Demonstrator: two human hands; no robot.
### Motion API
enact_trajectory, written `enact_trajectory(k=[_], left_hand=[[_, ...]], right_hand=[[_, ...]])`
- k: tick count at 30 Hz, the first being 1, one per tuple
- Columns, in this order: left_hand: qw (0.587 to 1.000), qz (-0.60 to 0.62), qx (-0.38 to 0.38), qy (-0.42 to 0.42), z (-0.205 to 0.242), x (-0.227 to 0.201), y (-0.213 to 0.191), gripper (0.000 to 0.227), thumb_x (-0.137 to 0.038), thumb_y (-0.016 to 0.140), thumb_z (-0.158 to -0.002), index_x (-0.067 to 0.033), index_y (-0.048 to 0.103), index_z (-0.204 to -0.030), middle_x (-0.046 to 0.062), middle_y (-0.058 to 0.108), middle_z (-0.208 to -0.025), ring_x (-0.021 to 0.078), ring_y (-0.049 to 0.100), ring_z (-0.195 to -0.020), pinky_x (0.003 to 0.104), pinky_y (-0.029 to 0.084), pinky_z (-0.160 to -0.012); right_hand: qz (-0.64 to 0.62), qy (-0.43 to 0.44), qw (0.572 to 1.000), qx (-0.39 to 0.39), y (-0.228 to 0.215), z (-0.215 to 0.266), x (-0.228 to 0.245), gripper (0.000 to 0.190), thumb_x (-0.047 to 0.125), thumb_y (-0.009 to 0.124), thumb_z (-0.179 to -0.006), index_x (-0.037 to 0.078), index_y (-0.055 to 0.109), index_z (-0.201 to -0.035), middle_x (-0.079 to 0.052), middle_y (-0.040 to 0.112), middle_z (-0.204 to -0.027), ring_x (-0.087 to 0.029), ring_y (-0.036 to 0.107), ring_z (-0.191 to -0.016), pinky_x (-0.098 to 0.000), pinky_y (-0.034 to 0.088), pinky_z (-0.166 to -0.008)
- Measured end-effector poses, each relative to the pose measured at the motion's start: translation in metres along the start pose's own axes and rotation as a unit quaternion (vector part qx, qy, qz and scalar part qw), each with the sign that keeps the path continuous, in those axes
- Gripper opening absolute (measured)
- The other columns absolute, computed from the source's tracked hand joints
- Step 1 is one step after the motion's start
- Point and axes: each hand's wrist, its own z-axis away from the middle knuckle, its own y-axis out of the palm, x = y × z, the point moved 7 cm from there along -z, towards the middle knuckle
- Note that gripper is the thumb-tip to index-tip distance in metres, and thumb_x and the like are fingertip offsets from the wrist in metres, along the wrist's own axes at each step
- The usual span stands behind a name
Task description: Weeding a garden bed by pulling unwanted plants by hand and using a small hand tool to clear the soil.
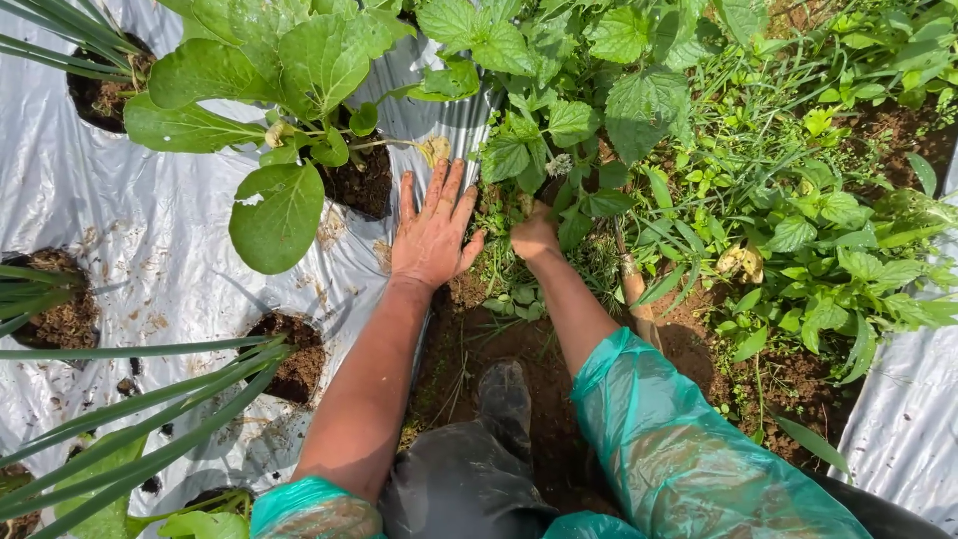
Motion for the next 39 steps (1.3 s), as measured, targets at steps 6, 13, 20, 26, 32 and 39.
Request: enact_trajectory(k=[6, 13, 20, 26, 32, 39], left_hand=[[1.0, -0.006, 0.005, 0.0, -0.001, 0.0, 0.008, 0.064, -0.057, 0.035, -0.1, -0.0197, 0.047, -0.151, 0.015, 0.013, -0.174, 0.0317, 0.005, -0.161, 0.066, 0.0, -0.123], [1.0, -0.007, 0.018, -0.001, 0.0, 0.001, 0.007, 0.066, -0.059, 0.032, -0.1, -0.02, 0.047, -0.151, 0.015, 0.016, -0.173, 0.0311, 0.007, -0.161, 0.065, -0.002, -0.124], [1.0, -0.014, 0.005, 0.003, 0.002, 0.001, 0.009, 0.066, -0.06, 0.035, -0.1, -0.0198, 0.048, -0.15, 0.016, 0.017, -0.173, 0.0323, 0.008, -0.161, 0.067, -0.001, -0.123], [1.0, -0.01, -0.002, 0.002, 0.002, 0.001, 0.005, 0.064, -0.057, 0.038, -0.098, -0.0191, 0.048, -0.149, 0.016, 0.021, -0.172, 0.0321, 0.011, -0.161, 0.067, 0.001, -0.124], [1.0, -0.015, 0.02, 0.002, 0.002, 0.002, 0.015, 0.062, -0.056, 0.036, -0.098, -0.0201, 0.048, -0.148, 0.016, 0.019, -0.172, 0.0323, 0.009, -0.16, 0.067, 0.002, -0.123], [1.0, -0.006, 0.024, 0.001, 0.002, 0.002, 0.015, 0.054, -0.05, 0.036, -0.097, -0.0201, 0.049, -0.139, 0.016, 0.038, -0.161, 0.0321, 0.025, -0.155, 0.067, 0.005, -0.123]], right_hand=[[-0.059, -0.041, 0.997, -0.014, -0.007, -0.032, -0.061, 0.017, 0.0, 0.07, -0.089, 0.012, 0.059, -0.087, -0.002, 0.061, -0.074, -0.016, 0.06, -0.064, -0.0368, 0.05, -0.063], [0.064, 0.061, 0.994, 0.057, 0.004, -0.016, -0.109, 0.073, 0.035, 0.064, -0.097, 0.02, 0.035, -0.161, -0.016, 0.052, -0.151, -0.041, 0.058, -0.124, -0.0593, 0.053, -0.102], [-0.037, -0.014, 0.994, -0.107, -0.037, 0.024, -0.033, 0.029, 0.026, 0.06, -0.105, 0.007, 0.065, -0.126, -0.02, 0.067, -0.117, -0.037, 0.064, -0.107, -0.0565, 0.05, -0.093], [0.021, -0.031, 0.995, -0.094, -0.027, 0.014, -0.02, 0.016, 0.03, 0.057, -0.107, 0.019, 0.066, -0.113, -0.006, 0.068, -0.098, -0.028, 0.066, -0.093, -0.0484, 0.053, -0.083], [0.001, -0.005, 1.0, -0.006, 0.01, 0.035, 0.064, 0.081, 0.039, 0.06, -0.107, -0.005, 0.018, -0.16, -0.028, 0.023, -0.163, -0.044, 0.024, -0.153, -0.0582, 0.03, -0.127], [0.086, -0.172, 0.977, -0.091, 0.033, 0.007, 0.061, 0.039, 0.022, 0.078, -0.092, 0.0, 0.067, -0.122, -0.028, 0.072, -0.098, -0.044, 0.071, -0.095, -0.0542, 0.054, -0.075]])
